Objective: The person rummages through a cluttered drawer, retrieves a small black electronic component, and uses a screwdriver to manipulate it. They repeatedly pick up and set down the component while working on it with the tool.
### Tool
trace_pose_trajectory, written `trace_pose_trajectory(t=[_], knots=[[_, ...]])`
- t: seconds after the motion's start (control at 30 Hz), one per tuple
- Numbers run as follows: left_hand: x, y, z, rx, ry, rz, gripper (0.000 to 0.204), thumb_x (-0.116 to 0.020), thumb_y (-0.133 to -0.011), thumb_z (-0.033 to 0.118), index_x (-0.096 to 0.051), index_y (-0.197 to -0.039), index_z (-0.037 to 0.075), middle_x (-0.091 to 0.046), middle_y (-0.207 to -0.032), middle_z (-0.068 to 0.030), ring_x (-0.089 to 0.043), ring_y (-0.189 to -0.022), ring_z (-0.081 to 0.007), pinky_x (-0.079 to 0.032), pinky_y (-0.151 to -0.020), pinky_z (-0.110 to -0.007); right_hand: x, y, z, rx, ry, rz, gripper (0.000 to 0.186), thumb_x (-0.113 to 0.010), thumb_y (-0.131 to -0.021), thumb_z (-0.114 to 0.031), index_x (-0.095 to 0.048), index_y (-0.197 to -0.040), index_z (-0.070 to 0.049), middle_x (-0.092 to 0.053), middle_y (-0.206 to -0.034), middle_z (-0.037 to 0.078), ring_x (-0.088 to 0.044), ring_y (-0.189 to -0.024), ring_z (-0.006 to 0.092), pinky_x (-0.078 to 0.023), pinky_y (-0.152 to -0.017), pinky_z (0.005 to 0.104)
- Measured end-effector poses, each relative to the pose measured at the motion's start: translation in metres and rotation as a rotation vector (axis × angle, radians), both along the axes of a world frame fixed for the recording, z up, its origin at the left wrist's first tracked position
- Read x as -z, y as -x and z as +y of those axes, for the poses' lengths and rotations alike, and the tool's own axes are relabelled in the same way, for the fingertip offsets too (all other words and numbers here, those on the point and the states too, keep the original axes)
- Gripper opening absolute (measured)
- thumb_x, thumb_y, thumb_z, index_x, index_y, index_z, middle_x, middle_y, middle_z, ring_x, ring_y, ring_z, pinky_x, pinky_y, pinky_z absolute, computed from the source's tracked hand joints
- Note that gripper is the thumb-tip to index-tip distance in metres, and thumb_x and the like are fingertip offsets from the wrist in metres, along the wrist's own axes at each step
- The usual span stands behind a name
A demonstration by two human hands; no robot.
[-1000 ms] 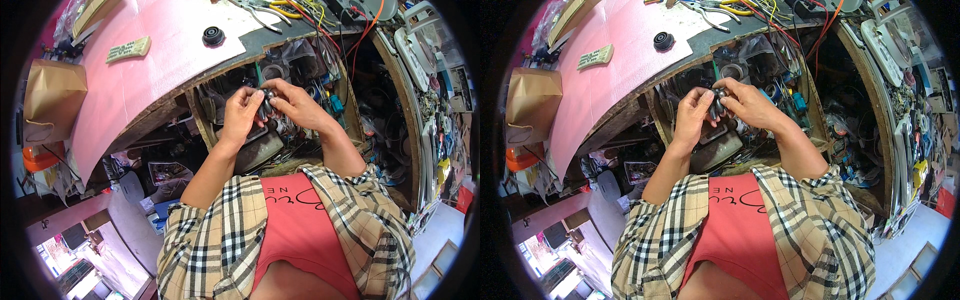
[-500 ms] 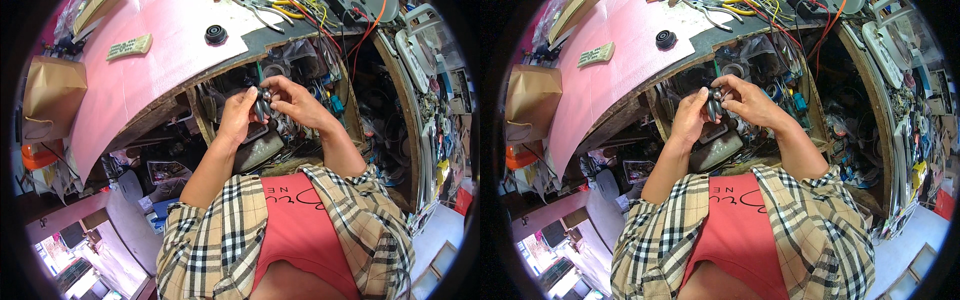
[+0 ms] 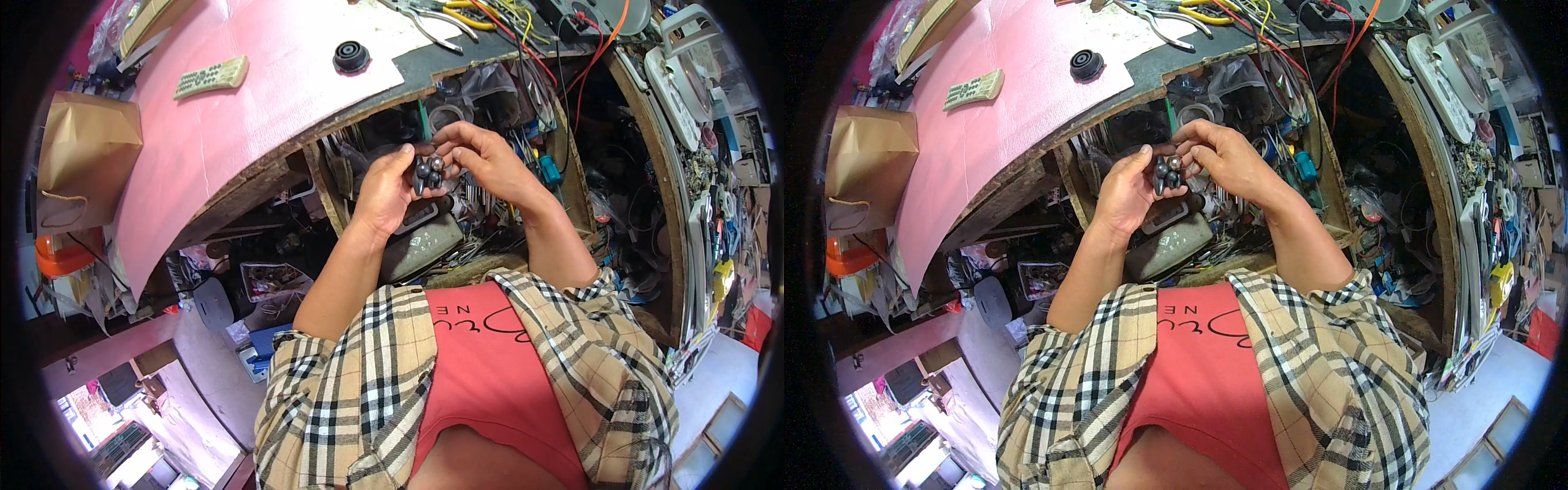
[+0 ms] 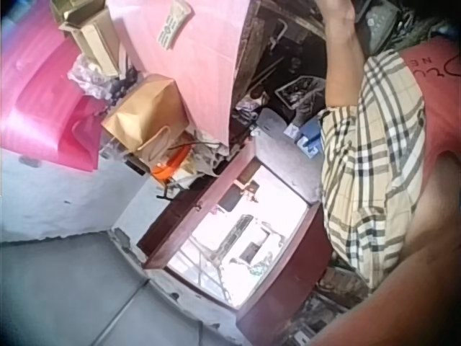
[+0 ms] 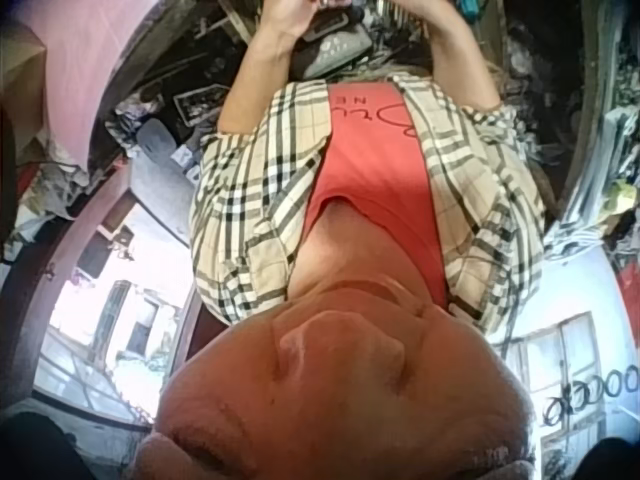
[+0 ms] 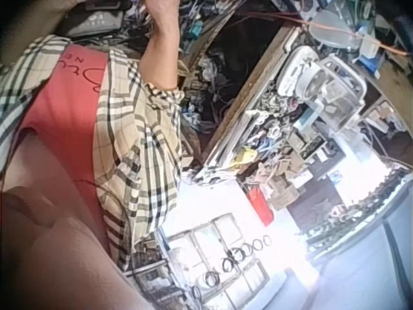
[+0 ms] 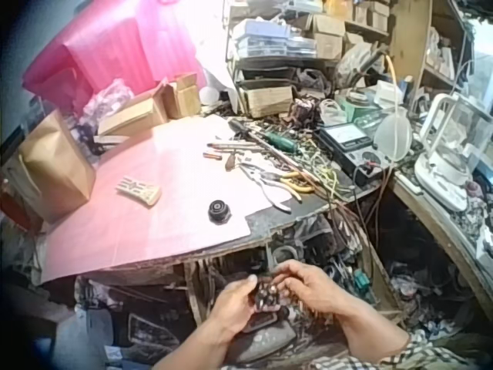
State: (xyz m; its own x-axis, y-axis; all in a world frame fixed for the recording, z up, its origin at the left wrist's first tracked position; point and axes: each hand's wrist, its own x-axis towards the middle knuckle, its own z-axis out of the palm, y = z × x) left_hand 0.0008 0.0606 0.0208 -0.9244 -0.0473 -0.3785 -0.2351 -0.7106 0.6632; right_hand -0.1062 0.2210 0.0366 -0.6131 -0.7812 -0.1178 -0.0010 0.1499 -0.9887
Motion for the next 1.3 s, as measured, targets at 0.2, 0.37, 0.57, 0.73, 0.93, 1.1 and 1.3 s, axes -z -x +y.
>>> trace_pose_trajectory(t=[0.2,0.37,0.57,0.73,0.93,1.1,1.3], knots=[[-0.004,-0.002,0.001,0.018,0.035,0.112,0.038,-0.059,-0.091,0.013,-0.051,-0.124,-0.005,-0.064,-0.107,-0.0151,-0.064,-0.103,-0.0246,-0.053,-0.091,-0.042,0.001,0.003,0.001,0.125,-0.076,0.092,0.019,-0.050,-0.091,-0.003,-0.061,-0.105,0.004,-0.066,-0.085,0.008,-0.063,-0.078,0.0130,-0.051,-0.072,0.0284],[-0.003,0.002,0.003,0.034,0.110,0.132,0.044,-0.066,-0.084,0.002,-0.050,-0.125,-0.004,-0.063,-0.107,-0.0138,-0.064,-0.101,-0.0225,-0.053,-0.090,-0.039,0.004,0.011,0.007,0.151,-0.064,0.127,0.019,-0.052,-0.091,-0.006,-0.062,-0.105,0.003,-0.066,-0.085,0.007,-0.063,-0.076,0.0118,-0.051,-0.070,0.0278],[-0.001,-0.003,0.001,-0.004,0.149,0.071,0.034,-0.063,-0.091,0.011,-0.056,-0.121,-0.003,-0.064,-0.098,-0.0089,-0.065,-0.086,-0.0167,-0.057,-0.076,-0.031,-0.002,0.034,0.021,0.303,0.143,-0.145,0.018,-0.057,-0.092,-0.012,-0.067,-0.103,-0.002,-0.066,-0.087,0.002,-0.060,-0.074,0.0068,-0.045,-0.064,0.0206],[0.002,0.000,-0.001,-0.009,0.165,0.066,0.035,-0.063,-0.092,0.019,-0.057,-0.119,-0.002,-0.064,-0.092,-0.0089,-0.063,-0.077,-0.0143,-0.053,-0.058,-0.025,0.000,0.048,0.040,0.322,0.284,-0.260,0.018,-0.057,-0.094,-0.015,-0.066,-0.106,-0.004,-0.065,-0.089,0.001,-0.058,-0.074,0.0054,-0.045,-0.066,0.0178],[0.009,0.001,-0.008,-0.014,0.110,0.058,0.035,-0.064,-0.092,0.023,-0.058,-0.112,-0.004,-0.063,-0.083,-0.0113,-0.060,-0.063,-0.0146,-0.046,-0.046,-0.022,0.001,0.041,0.041,0.286,0.193,-0.241,0.019,-0.057,-0.095,-0.017,-0.067,-0.105,-0.005,-0.064,-0.088,0.000,-0.057,-0.075,0.0045,-0.045,-0.066,0.0177],[0.012,0.001,-0.010,-0.026,0.013,0.015,0.035,-0.061,-0.094,0.025,-0.057,-0.111,-0.005,-0.065,-0.086,-0.0140,-0.063,-0.065,-0.0168,-0.051,-0.050,-0.024,0.002,0.031,0.058,0.304,0.033,-0.162,0.019,-0.057,-0.094,-0.018,-0.065,-0.106,-0.005,-0.063,-0.089,-0.001,-0.056,-0.076,0.0039,-0.043,-0.067,0.0182],[0.006,-0.001,-0.008,-0.058,-0.009,0.018,0.033,-0.060,-0.094,0.021,-0.057,-0.111,-0.007,-0.065,-0.106,-0.0209,-0.067,-0.090,-0.0253,-0.058,-0.076,-0.035,-0.001,0.006,0.099,0.255,-0.260,-0.057,0.017,-0.056,-0.093,-0.014,-0.064,-0.104,-0.003,-0.061,-0.087,-0.002,-0.056,-0.076,0.0042,-0.042,-0.066,0.0187]])
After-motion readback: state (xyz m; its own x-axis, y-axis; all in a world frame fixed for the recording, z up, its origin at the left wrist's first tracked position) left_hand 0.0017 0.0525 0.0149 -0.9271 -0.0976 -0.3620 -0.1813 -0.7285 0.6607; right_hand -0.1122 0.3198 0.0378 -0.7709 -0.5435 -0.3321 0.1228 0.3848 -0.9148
